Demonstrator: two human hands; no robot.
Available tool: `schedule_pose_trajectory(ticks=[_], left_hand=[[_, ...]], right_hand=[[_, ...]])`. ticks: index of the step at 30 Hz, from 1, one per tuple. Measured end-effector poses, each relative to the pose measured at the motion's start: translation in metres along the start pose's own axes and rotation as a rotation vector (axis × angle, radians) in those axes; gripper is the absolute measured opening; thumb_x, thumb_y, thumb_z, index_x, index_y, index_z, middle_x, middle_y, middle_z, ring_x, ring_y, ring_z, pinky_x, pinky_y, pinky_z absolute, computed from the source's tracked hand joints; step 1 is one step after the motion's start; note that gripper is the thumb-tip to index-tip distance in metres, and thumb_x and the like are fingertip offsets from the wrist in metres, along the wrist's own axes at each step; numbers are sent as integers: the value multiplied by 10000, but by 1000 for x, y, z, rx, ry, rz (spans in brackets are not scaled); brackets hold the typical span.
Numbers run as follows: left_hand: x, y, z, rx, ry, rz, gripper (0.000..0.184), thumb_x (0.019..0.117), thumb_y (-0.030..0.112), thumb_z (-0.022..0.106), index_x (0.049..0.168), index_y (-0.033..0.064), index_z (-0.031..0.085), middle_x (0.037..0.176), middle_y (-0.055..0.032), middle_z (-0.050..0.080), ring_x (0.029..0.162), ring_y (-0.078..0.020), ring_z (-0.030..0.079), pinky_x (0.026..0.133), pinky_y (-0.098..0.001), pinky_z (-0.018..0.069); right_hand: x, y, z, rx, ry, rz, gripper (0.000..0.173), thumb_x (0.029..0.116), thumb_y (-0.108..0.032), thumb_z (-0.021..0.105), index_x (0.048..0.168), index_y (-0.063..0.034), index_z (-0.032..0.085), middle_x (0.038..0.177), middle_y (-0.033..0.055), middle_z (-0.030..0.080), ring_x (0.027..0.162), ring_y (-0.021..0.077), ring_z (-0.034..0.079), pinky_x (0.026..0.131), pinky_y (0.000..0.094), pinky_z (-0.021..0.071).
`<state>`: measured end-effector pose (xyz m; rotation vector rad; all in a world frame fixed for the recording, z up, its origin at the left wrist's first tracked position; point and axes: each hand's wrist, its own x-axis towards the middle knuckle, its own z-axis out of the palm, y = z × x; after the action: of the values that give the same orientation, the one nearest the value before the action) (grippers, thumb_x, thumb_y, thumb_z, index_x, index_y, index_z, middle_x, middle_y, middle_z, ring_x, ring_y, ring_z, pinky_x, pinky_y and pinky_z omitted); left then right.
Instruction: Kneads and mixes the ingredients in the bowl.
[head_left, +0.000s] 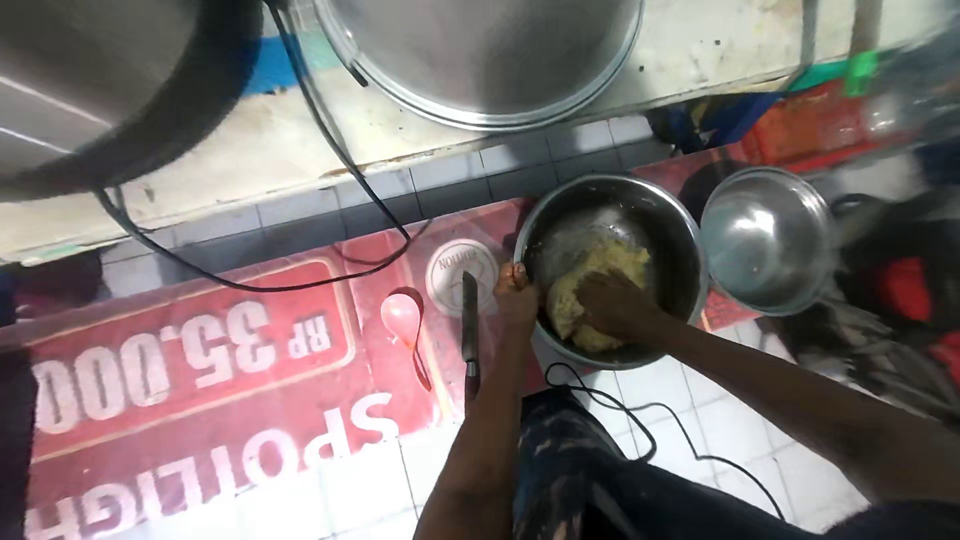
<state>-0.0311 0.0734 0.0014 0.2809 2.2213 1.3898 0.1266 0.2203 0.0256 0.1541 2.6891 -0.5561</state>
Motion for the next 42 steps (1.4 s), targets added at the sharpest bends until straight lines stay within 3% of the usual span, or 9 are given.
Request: schedule_pose_trajectory(ticks=[7, 13, 18, 21, 24, 30, 33, 38, 42], left_hand=[[3, 5, 1, 76, -4, 6, 275, 1094, 155, 462, 1210, -29, 631, 923, -176, 674, 831, -256, 659, 795, -453, 550], [5, -7, 4, 60, 69, 137, 299, 1103, 197, 446, 1154, -23, 642, 820, -171, 645, 712, -261, 628, 686, -459, 535], [4, -11, 5, 48, 62, 106, 326, 1106, 206, 431, 1241, -14, 630, 936, -197, 687, 818, -289, 672, 767, -485, 553], [5, -10, 6, 67, 49, 116, 300, 1098, 176, 447, 1220, -34, 622, 879, -191, 670, 775, -282, 657, 741, -482, 550], [7, -9, 6, 74, 49, 177, 267, 1078, 152, 464, 1163, -46, 621, 798, -153, 640, 698, -237, 627, 679, -432, 541], [10, -11, 3, 14, 48, 149, 255, 1075, 132, 478, 1175, -34, 643, 839, -143, 654, 729, -202, 626, 712, -394, 542], [11, -10, 5, -55, 58, 99, 249, 1082, 135, 473, 1156, -21, 653, 860, -127, 651, 739, -177, 614, 716, -376, 533], [8, -3, 1, 14, -1, 11, 243, 1086, 147, 479, 1186, -20, 625, 893, -152, 645, 786, -223, 623, 753, -426, 536], [6, 6, -3, 130, -52, -11, 252, 1081, 130, 476, 1233, -24, 605, 908, -183, 672, 825, -275, 664, 784, -471, 552]], right_hand=[[36, 56, 29, -100, 107, 28, 495, 1081, -364, 503, 1550, -206, 496, 1679, 115, 333, 1592, 382, 155, 1232, 715, 28], [66, 45, 26, -139, 189, 97, 593, 1052, -327, 550, 1613, -237, 382, 1701, 112, 281, 1594, 371, 148, 1239, 702, 47], [1, 17, -23, 318, 422, 468, 338, 1014, -89, 588, 1323, 31, 651, 1400, 253, 603, 1310, 435, 574, 1092, 606, 463], [4, 60, -23, 865, 614, 905, 526, 1148, -321, 272, 1479, 31, 478, 1481, 274, 517, 1374, 406, 509, 1120, 584, 419], [62, 93, -25, 1290, 556, 984, 639, 1106, -541, 287, 1471, -69, 516, 1431, 187, 568, 1297, 298, 558, 1065, 538, 460], [120, 28, -80, 725, 21, 485, 479, 1063, -377, 562, 1384, -24, 606, 1382, 199, 623, 1285, 299, 590, 1122, 500, 439], [85, 0, -57, 548, 7, 263, 479, 975, -335, 721, 1340, -32, 657, 1387, 191, 628, 1323, 352, 559, 1146, 569, 406], [-1, -39, 0, 167, 49, 296, 516, 996, -420, 633, 1458, -193, 595, 1519, 214, 514, 1442, 501, 395, 1135, 780, 227], [31, -13, 37, 121, 120, 361, 696, 1020, -603, 503, 1566, -174, 461, 1619, 207, 395, 1536, 474, 252, 1173, 794, 91]])
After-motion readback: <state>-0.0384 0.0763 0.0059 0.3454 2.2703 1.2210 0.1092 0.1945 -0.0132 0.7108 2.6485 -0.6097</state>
